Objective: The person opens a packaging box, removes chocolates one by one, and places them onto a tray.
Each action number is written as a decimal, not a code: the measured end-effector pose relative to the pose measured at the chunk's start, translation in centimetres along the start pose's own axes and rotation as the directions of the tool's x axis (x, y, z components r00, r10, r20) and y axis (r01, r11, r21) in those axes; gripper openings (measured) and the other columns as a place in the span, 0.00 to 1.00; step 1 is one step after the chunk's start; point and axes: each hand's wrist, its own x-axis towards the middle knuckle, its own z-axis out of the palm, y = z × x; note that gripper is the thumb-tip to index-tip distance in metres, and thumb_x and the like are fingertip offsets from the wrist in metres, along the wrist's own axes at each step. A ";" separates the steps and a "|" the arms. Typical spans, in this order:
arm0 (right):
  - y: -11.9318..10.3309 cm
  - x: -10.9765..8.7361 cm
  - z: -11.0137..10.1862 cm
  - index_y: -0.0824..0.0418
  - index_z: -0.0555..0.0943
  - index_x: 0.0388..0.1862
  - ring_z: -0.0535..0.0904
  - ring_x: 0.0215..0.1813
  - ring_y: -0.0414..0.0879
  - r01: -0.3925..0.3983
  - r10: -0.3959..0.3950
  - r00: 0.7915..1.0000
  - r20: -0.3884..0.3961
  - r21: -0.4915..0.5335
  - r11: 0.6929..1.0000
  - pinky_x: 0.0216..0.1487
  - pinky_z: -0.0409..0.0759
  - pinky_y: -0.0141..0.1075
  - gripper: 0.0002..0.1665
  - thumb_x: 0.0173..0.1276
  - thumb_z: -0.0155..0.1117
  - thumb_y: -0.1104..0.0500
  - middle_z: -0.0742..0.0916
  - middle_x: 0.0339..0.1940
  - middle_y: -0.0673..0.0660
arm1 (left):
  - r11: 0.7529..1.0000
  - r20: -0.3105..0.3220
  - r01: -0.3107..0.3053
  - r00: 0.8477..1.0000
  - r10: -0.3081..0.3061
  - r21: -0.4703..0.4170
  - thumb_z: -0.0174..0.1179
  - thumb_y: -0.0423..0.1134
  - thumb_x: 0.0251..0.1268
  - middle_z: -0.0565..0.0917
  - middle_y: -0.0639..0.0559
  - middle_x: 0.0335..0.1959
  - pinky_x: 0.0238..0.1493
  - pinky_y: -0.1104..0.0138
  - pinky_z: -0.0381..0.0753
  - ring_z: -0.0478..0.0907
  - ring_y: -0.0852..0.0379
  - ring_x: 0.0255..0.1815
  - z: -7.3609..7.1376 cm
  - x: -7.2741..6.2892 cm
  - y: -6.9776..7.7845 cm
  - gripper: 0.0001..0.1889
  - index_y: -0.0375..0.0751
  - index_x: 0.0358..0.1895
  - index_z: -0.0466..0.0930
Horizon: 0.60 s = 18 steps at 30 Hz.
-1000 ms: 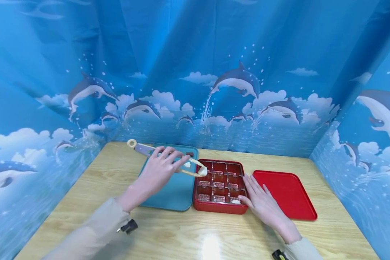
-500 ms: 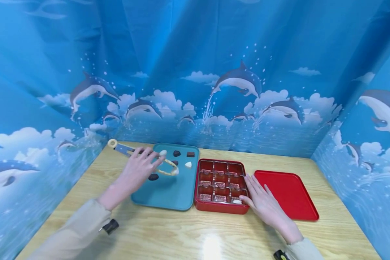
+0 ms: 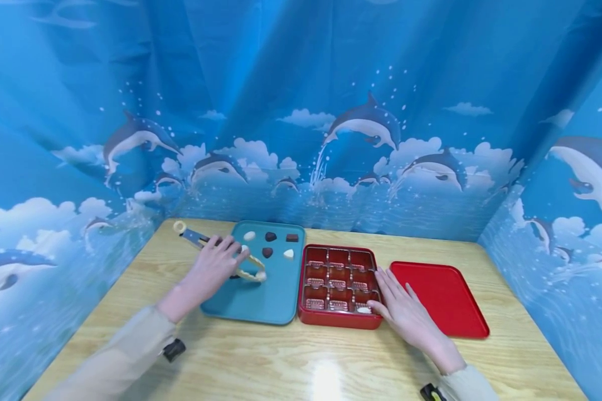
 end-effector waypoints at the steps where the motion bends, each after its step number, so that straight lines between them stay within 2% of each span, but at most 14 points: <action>1: 0.0 0.0 0.0 0.67 0.57 0.81 0.52 0.81 0.65 0.001 -0.001 1.000 0.000 0.001 1.000 0.75 0.53 0.66 0.47 0.77 0.53 0.37 0.60 0.82 0.66 | 1.000 0.004 0.006 1.000 -0.006 -0.008 0.73 0.31 0.58 0.85 0.46 0.43 0.47 0.54 0.75 0.76 0.46 0.47 0.1 -0.1 0.0 0.19 0.47 0.53 0.86; 5: -0.1 0.0 0.0 0.67 0.57 0.81 0.52 0.81 0.65 -0.003 0.003 1.000 0.000 0.004 1.000 0.75 0.53 0.66 0.47 0.77 0.54 0.38 0.60 0.82 0.66 | 0.999 0.007 0.039 0.999 -0.038 -0.038 0.71 0.28 0.59 0.83 0.44 0.47 0.49 0.52 0.75 0.76 0.44 0.50 -0.1 -0.3 0.0 0.24 0.45 0.60 0.83; 12: -0.1 0.0 -0.1 0.67 0.56 0.81 0.51 0.81 0.65 -0.005 0.005 1.000 0.000 0.005 1.000 0.75 0.53 0.66 0.47 0.77 0.54 0.38 0.60 0.82 0.65 | 0.989 -0.064 0.070 0.995 -0.079 -0.130 0.78 0.45 0.53 0.81 0.43 0.52 0.48 0.50 0.75 0.76 0.42 0.52 -1.1 0.5 0.9 0.33 0.42 0.64 0.79; 18: -0.1 0.0 -0.1 0.67 0.56 0.81 0.51 0.81 0.65 -0.005 0.005 1.000 0.002 0.017 1.000 0.75 0.53 0.66 0.47 0.77 0.55 0.39 0.60 0.82 0.66 | 0.988 -0.087 0.062 0.993 -0.075 -0.139 0.75 0.50 0.56 0.81 0.45 0.54 0.50 0.51 0.76 0.74 0.45 0.53 -2.0 2.0 2.7 0.35 0.43 0.67 0.77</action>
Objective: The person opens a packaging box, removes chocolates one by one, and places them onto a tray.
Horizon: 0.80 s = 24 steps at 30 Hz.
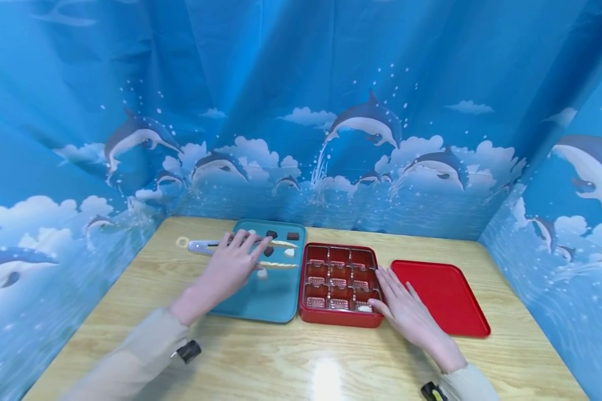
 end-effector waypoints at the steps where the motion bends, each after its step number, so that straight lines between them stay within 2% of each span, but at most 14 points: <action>1: 0.0 0.0 0.0 0.67 0.56 0.81 0.51 0.81 0.66 -0.001 0.001 1.000 0.002 0.005 1.000 0.75 0.53 0.66 0.47 0.77 0.55 0.39 0.60 0.82 0.66 | 1.000 0.000 -0.004 1.000 0.004 0.004 0.75 0.51 0.57 0.81 0.45 0.54 0.50 0.52 0.76 0.74 0.45 0.54 0.0 0.3 0.3 0.35 0.43 0.68 0.76; 6: 0.2 0.1 -0.2 0.66 0.56 0.81 0.50 0.81 0.66 -0.005 0.004 1.000 0.020 0.045 0.999 0.74 0.53 0.67 0.48 0.77 0.55 0.38 0.59 0.82 0.66 | 0.999 -0.020 -0.040 0.999 0.040 0.013 0.70 0.54 0.62 0.81 0.47 0.55 0.52 0.55 0.75 0.74 0.47 0.55 -0.1 1.9 2.1 0.36 0.45 0.71 0.72; 11: 0.6 0.1 -0.6 0.64 0.54 0.82 0.48 0.82 0.67 -0.007 0.000 0.999 0.052 0.125 0.992 0.74 0.52 0.68 0.49 0.76 0.56 0.38 0.58 0.83 0.64 | 0.996 -0.026 -0.088 0.996 0.087 -0.033 0.67 0.55 0.65 0.81 0.48 0.54 0.52 0.55 0.75 0.74 0.48 0.55 -0.1 3.6 4.3 0.33 0.47 0.71 0.73; 16: 1.1 -0.2 -1.1 0.64 0.54 0.82 0.47 0.81 0.69 0.013 -0.026 0.997 0.071 0.180 0.984 0.74 0.51 0.68 0.51 0.74 0.59 0.37 0.57 0.83 0.65 | 0.987 0.006 -0.150 0.989 0.151 -0.063 0.63 0.52 0.71 0.81 0.48 0.53 0.57 0.56 0.75 0.74 0.48 0.56 -0.1 5.4 6.5 0.30 0.48 0.73 0.72; 20: 1.3 -0.3 -1.2 0.65 0.54 0.82 0.47 0.81 0.69 0.031 -0.047 0.996 0.082 0.179 0.983 0.75 0.51 0.67 0.54 0.72 0.60 0.35 0.57 0.83 0.65 | 0.981 0.044 -0.181 0.982 0.185 -0.069 0.60 0.52 0.74 0.81 0.47 0.52 0.62 0.58 0.75 0.76 0.48 0.56 -0.2 6.6 8.0 0.29 0.48 0.74 0.70; 24: 1.3 -0.4 -1.3 0.66 0.55 0.82 0.48 0.81 0.69 0.052 -0.066 0.995 0.080 0.167 0.985 0.74 0.52 0.67 0.55 0.71 0.61 0.34 0.58 0.83 0.65 | 0.975 0.068 -0.217 0.973 0.220 -0.049 0.59 0.56 0.72 0.80 0.49 0.52 0.61 0.60 0.77 0.78 0.50 0.55 -0.3 7.4 9.2 0.31 0.50 0.74 0.71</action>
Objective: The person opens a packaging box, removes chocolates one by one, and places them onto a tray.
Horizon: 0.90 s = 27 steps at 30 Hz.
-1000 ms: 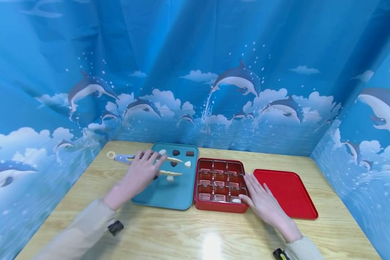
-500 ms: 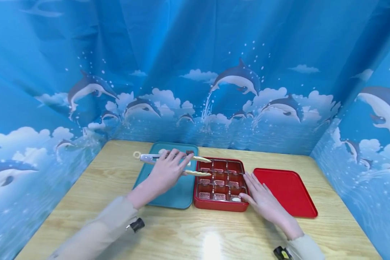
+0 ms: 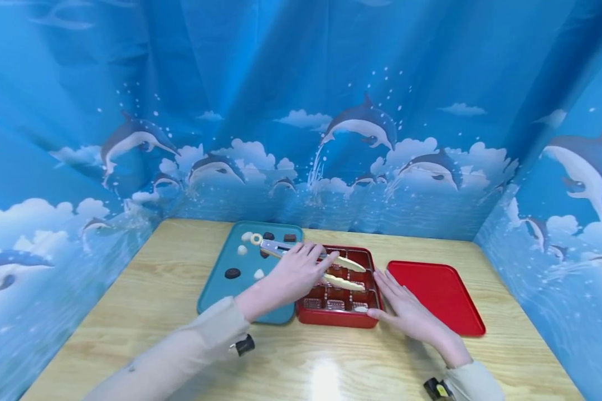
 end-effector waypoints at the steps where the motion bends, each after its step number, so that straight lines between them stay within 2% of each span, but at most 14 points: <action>1: 0.0 0.0 0.0 0.66 0.54 0.82 0.48 0.81 0.69 -0.002 0.002 1.000 0.001 0.003 1.000 0.75 0.52 0.67 0.55 0.71 0.61 0.35 0.57 0.83 0.65 | 1.000 0.005 -0.013 1.000 0.013 0.011 0.60 0.57 0.71 0.80 0.50 0.53 0.61 0.60 0.77 0.78 0.51 0.55 0.0 0.2 0.2 0.31 0.51 0.73 0.71; 7: -0.2 -0.1 -0.1 0.66 0.55 0.82 0.49 0.81 0.69 0.001 -0.001 1.000 -0.004 -0.006 1.000 0.74 0.53 0.68 0.54 0.71 0.61 0.35 0.58 0.82 0.65 | 0.988 -0.014 -0.112 0.993 0.114 0.107 0.63 0.59 0.68 0.81 0.53 0.53 0.60 0.63 0.77 0.78 0.55 0.55 0.0 1.8 1.4 0.30 0.53 0.70 0.75; 11: -0.2 0.0 -0.1 0.66 0.55 0.82 0.50 0.80 0.70 0.001 -0.001 1.000 -0.002 -0.005 1.000 0.73 0.54 0.68 0.54 0.71 0.62 0.36 0.59 0.82 0.65 | 0.973 -0.011 -0.164 0.986 0.168 0.161 0.61 0.51 0.73 0.82 0.55 0.54 0.62 0.63 0.75 0.78 0.56 0.56 -0.4 2.8 2.1 0.23 0.56 0.68 0.77; 14: -0.2 0.0 -0.1 0.66 0.55 0.82 0.50 0.80 0.69 -0.001 0.001 1.000 0.001 0.001 1.000 0.73 0.54 0.69 0.54 0.70 0.63 0.36 0.58 0.82 0.66 | 0.964 0.024 -0.189 0.982 0.188 0.185 0.57 0.45 0.77 0.82 0.56 0.57 0.64 0.62 0.74 0.78 0.57 0.58 -0.7 3.4 2.6 0.20 0.57 0.69 0.77; 19: -0.3 0.0 -0.1 0.66 0.55 0.82 0.50 0.80 0.70 -0.003 0.003 1.000 0.002 0.009 1.000 0.73 0.54 0.69 0.55 0.70 0.62 0.34 0.58 0.82 0.65 | 0.956 0.102 -0.216 0.975 0.199 0.199 0.54 0.45 0.79 0.81 0.58 0.59 0.65 0.63 0.72 0.76 0.58 0.60 -1.0 4.2 3.2 0.20 0.58 0.70 0.76; 27: -0.3 0.1 -0.1 0.65 0.55 0.82 0.50 0.81 0.69 -0.016 0.016 1.000 0.006 0.018 1.000 0.73 0.54 0.69 0.57 0.69 0.62 0.33 0.58 0.82 0.66 | 0.939 0.084 -0.238 0.971 0.224 0.248 0.54 0.48 0.77 0.83 0.63 0.55 0.62 0.64 0.70 0.77 0.61 0.57 -1.9 5.5 3.7 0.17 0.63 0.63 0.81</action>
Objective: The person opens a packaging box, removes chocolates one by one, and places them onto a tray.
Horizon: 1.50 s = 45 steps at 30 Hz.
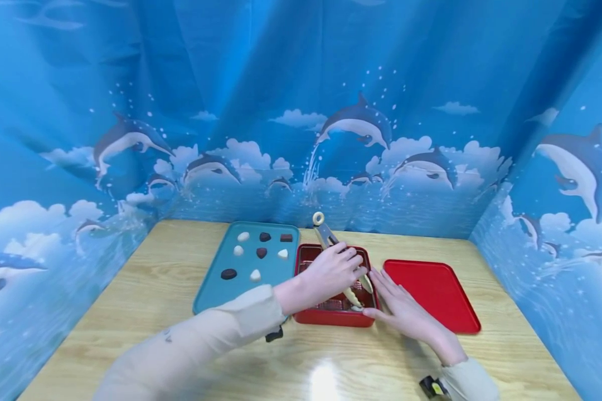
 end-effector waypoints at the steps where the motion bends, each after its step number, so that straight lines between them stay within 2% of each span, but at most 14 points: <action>1: 0.0 0.0 0.0 0.65 0.55 0.82 0.50 0.81 0.69 0.000 0.000 1.000 0.001 0.000 1.000 0.73 0.54 0.69 0.57 0.69 0.62 0.33 0.58 0.82 0.66 | 1.000 0.007 -0.006 1.000 0.005 0.006 0.54 0.47 0.77 0.83 0.64 0.55 0.62 0.64 0.70 0.76 0.61 0.58 -0.1 0.1 0.0 0.17 0.64 0.63 0.81; 6: 0.1 0.0 0.3 0.65 0.54 0.82 0.50 0.81 0.69 -0.002 0.002 1.000 0.008 0.001 1.000 0.73 0.54 0.68 0.57 0.69 0.61 0.32 0.58 0.82 0.66 | 0.999 0.052 -0.029 0.998 0.028 0.015 0.53 0.48 0.77 0.82 0.66 0.58 0.65 0.65 0.68 0.76 0.63 0.61 -0.7 0.7 0.5 0.18 0.65 0.66 0.80; 8: 0.1 0.0 0.2 0.65 0.54 0.82 0.50 0.81 0.69 -0.002 0.002 1.000 0.010 0.006 1.000 0.73 0.54 0.69 0.57 0.69 0.61 0.32 0.58 0.82 0.66 | 0.999 0.041 -0.033 0.999 0.032 0.024 0.53 0.48 0.76 0.83 0.67 0.57 0.65 0.66 0.67 0.76 0.63 0.60 -0.6 1.0 0.7 0.18 0.65 0.64 0.81; 11: 0.0 0.0 0.1 0.65 0.54 0.82 0.50 0.81 0.69 -0.005 0.005 1.000 0.016 0.011 1.000 0.73 0.54 0.69 0.57 0.69 0.61 0.32 0.58 0.82 0.66 | 0.998 0.062 -0.045 0.997 0.042 0.052 0.54 0.48 0.76 0.83 0.68 0.57 0.64 0.67 0.67 0.76 0.64 0.60 -0.6 1.7 1.1 0.17 0.65 0.62 0.83; 15: -0.1 0.1 0.1 0.67 0.54 0.82 0.51 0.80 0.69 -0.012 0.011 1.000 0.020 0.014 1.000 0.73 0.55 0.69 0.58 0.69 0.61 0.32 0.57 0.82 0.67 | 0.994 0.135 -0.076 0.989 0.065 0.082 0.52 0.49 0.77 0.83 0.70 0.57 0.62 0.69 0.65 0.75 0.66 0.60 -0.9 2.7 1.5 0.15 0.68 0.56 0.85; 18: -0.1 0.0 0.0 0.68 0.53 0.81 0.51 0.80 0.69 -0.018 0.018 1.000 0.021 0.011 1.000 0.73 0.54 0.68 0.58 0.69 0.61 0.32 0.56 0.82 0.69 | 0.992 0.164 -0.094 0.983 0.080 0.082 0.52 0.50 0.76 0.83 0.71 0.55 0.61 0.69 0.63 0.74 0.66 0.59 -1.1 3.2 1.8 0.14 0.70 0.52 0.87; 23: -0.2 -0.1 -0.2 0.69 0.54 0.81 0.51 0.80 0.69 -0.025 0.024 0.999 0.030 0.006 1.000 0.74 0.54 0.68 0.58 0.69 0.60 0.31 0.55 0.82 0.70 | 0.993 0.145 -0.085 0.987 0.072 0.084 0.52 0.51 0.75 0.83 0.70 0.54 0.62 0.68 0.63 0.74 0.65 0.58 -1.0 3.2 2.1 0.13 0.69 0.51 0.87; 27: -0.1 -0.1 -0.3 0.66 0.54 0.82 0.50 0.81 0.69 -0.018 0.018 1.000 0.023 0.000 1.000 0.73 0.55 0.69 0.57 0.69 0.60 0.31 0.56 0.82 0.69 | 0.996 0.096 -0.038 0.995 0.030 0.082 0.52 0.51 0.75 0.84 0.68 0.54 0.61 0.67 0.65 0.75 0.63 0.57 -0.6 2.7 2.3 0.14 0.66 0.54 0.87; 31: 0.0 0.0 -0.3 0.64 0.52 0.83 0.49 0.81 0.69 -0.017 0.017 1.000 0.018 -0.005 1.000 0.72 0.55 0.69 0.58 0.69 0.61 0.32 0.56 0.83 0.66 | 0.998 0.080 -0.009 0.997 0.004 0.063 0.55 0.54 0.74 0.84 0.65 0.55 0.61 0.65 0.66 0.75 0.62 0.57 -0.6 2.1 2.4 0.16 0.64 0.58 0.85; 34: 0.1 0.0 -0.3 0.64 0.53 0.83 0.49 0.81 0.69 -0.021 0.021 1.000 0.022 -0.006 1.000 0.72 0.55 0.69 0.58 0.69 0.61 0.31 0.55 0.83 0.67 | 0.998 0.086 -0.007 0.996 0.001 0.066 0.55 0.54 0.75 0.84 0.65 0.56 0.63 0.65 0.65 0.75 0.61 0.58 -0.9 2.2 2.3 0.16 0.63 0.58 0.85; 38: 0.1 -0.1 -0.2 0.66 0.53 0.82 0.49 0.81 0.69 -0.032 0.032 0.999 0.040 0.014 0.999 0.73 0.54 0.69 0.58 0.69 0.60 0.31 0.55 0.82 0.69 | 0.998 0.112 0.001 0.994 -0.009 0.067 0.51 0.52 0.76 0.85 0.67 0.53 0.63 0.67 0.64 0.75 0.63 0.58 -1.5 2.8 2.4 0.15 0.66 0.54 0.87; 42: 0.0 -0.1 -0.1 0.66 0.52 0.82 0.50 0.80 0.69 -0.020 0.019 0.999 0.038 0.038 0.999 0.73 0.53 0.69 0.58 0.69 0.61 0.32 0.54 0.82 0.70 | 0.999 0.158 -0.015 0.987 0.006 0.050 0.52 0.52 0.76 0.85 0.69 0.52 0.65 0.68 0.62 0.75 0.64 0.59 -1.8 3.5 2.8 0.14 0.69 0.52 0.87; 45: 0.1 -0.1 0.0 0.65 0.51 0.83 0.51 0.80 0.69 -0.004 0.003 1.000 0.023 0.037 0.999 0.72 0.54 0.70 0.58 0.70 0.62 0.33 0.53 0.82 0.70 | 0.999 0.156 -0.027 0.988 0.019 0.044 0.53 0.52 0.76 0.85 0.69 0.52 0.66 0.67 0.62 0.75 0.64 0.58 -1.8 3.7 3.2 0.13 0.69 0.51 0.88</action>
